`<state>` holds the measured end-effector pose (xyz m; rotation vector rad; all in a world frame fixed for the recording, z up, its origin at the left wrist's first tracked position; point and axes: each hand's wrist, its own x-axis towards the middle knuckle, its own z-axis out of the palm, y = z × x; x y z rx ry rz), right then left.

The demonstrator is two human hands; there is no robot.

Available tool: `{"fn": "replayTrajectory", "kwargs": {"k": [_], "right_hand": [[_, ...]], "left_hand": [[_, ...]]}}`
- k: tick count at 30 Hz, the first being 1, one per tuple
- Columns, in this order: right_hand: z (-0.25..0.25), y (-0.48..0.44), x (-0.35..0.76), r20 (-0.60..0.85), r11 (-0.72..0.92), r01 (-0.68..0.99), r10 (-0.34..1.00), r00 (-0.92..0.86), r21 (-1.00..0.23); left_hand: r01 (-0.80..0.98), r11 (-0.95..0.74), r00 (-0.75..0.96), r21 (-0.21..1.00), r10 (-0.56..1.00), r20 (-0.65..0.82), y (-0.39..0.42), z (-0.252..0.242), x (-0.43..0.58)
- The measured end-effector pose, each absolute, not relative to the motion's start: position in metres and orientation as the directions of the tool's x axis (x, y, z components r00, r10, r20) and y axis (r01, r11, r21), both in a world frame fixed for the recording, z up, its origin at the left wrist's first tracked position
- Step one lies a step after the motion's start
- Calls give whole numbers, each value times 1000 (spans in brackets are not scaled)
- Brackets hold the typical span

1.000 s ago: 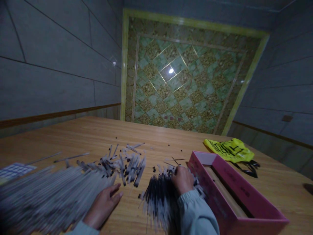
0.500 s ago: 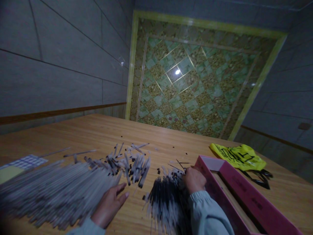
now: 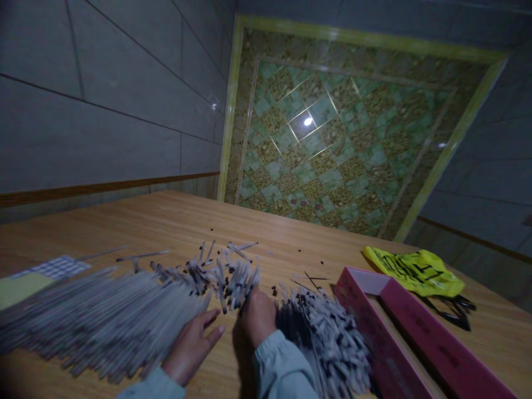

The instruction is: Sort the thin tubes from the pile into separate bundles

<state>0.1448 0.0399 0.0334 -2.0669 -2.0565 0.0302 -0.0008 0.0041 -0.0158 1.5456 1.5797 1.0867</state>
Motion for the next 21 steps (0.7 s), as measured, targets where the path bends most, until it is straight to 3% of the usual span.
{"fn": "replayTrajectory", "kwargs": {"k": [15,21], "right_hand": [[14,48,139,49,-141,896,983,178,-420],[20,36,144,63,-121,804,979,193,-582]], "left_hand": [[397,-39,-111,917,990,90,3,-15,2],[402,-73,-63,913,992,107,3,-11,1]]}}
